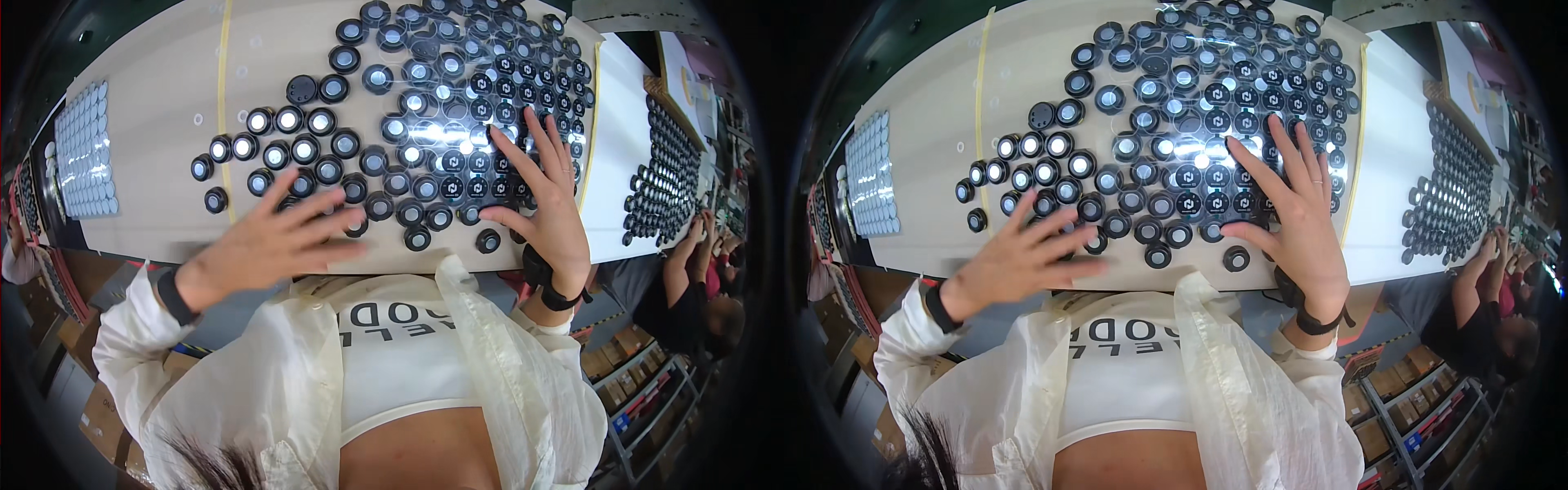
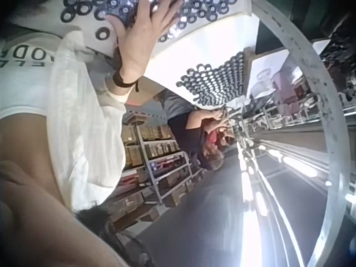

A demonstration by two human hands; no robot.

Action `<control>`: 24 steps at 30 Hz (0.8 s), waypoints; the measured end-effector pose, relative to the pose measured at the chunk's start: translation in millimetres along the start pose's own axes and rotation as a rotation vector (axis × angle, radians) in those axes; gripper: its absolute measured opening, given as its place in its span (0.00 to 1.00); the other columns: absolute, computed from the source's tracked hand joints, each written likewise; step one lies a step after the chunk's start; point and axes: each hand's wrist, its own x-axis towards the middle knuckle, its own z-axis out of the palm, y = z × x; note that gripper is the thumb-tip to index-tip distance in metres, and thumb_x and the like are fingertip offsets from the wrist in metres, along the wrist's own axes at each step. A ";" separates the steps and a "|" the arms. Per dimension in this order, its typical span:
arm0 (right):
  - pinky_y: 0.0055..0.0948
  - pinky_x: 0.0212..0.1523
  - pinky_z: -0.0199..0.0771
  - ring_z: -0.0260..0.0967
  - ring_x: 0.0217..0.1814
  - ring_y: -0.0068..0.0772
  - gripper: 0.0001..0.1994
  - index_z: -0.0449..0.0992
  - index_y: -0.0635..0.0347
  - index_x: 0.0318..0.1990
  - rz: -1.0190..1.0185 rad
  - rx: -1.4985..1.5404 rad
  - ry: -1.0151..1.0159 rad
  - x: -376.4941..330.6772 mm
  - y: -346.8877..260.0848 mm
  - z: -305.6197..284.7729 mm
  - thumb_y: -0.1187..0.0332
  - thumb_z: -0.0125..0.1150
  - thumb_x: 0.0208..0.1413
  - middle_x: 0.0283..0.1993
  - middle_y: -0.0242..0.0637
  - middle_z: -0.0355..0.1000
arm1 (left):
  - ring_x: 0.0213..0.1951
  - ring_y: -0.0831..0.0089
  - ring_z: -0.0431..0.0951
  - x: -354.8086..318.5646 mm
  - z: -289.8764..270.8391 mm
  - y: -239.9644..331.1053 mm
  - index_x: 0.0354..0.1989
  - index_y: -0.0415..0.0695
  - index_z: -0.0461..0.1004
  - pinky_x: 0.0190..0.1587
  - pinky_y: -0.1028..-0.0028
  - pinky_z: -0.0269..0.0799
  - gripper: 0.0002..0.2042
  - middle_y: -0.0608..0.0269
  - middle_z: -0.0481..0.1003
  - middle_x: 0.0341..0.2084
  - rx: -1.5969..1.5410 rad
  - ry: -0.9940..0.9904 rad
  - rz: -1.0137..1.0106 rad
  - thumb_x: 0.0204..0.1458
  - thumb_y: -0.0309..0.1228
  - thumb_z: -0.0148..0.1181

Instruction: Inspecting and sorting small circular electronic components from a tray at a manual workstation.

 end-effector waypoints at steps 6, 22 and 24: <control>0.62 0.70 0.45 0.48 0.75 0.57 0.31 0.75 0.38 0.60 -0.090 -0.026 0.039 -6.7 4.0 5.2 0.53 0.72 0.44 0.72 0.39 0.58 | 0.69 0.58 0.59 12.1 -3.6 -62.8 0.57 0.67 0.76 0.72 0.47 0.44 0.25 0.64 0.62 0.66 0.045 0.053 -0.015 0.47 0.29 0.60; 0.38 0.41 0.73 0.73 0.41 0.47 0.08 0.80 0.63 0.37 -0.162 0.295 0.152 45.2 -35.9 4.4 0.74 0.68 0.49 0.36 0.42 0.73 | 0.71 0.63 0.54 113.6 -16.0 -40.6 0.69 0.48 0.60 0.71 0.58 0.51 0.32 0.63 0.57 0.70 -0.188 0.193 -0.154 0.53 0.28 0.61; 0.39 0.39 0.73 0.74 0.39 0.47 0.06 0.80 0.64 0.35 -0.119 0.276 0.068 53.8 -41.1 13.7 0.74 0.68 0.48 0.36 0.43 0.74 | 0.71 0.64 0.55 116.1 -7.0 -42.9 0.69 0.50 0.60 0.71 0.59 0.51 0.31 0.64 0.57 0.70 -0.143 0.192 -0.175 0.54 0.32 0.61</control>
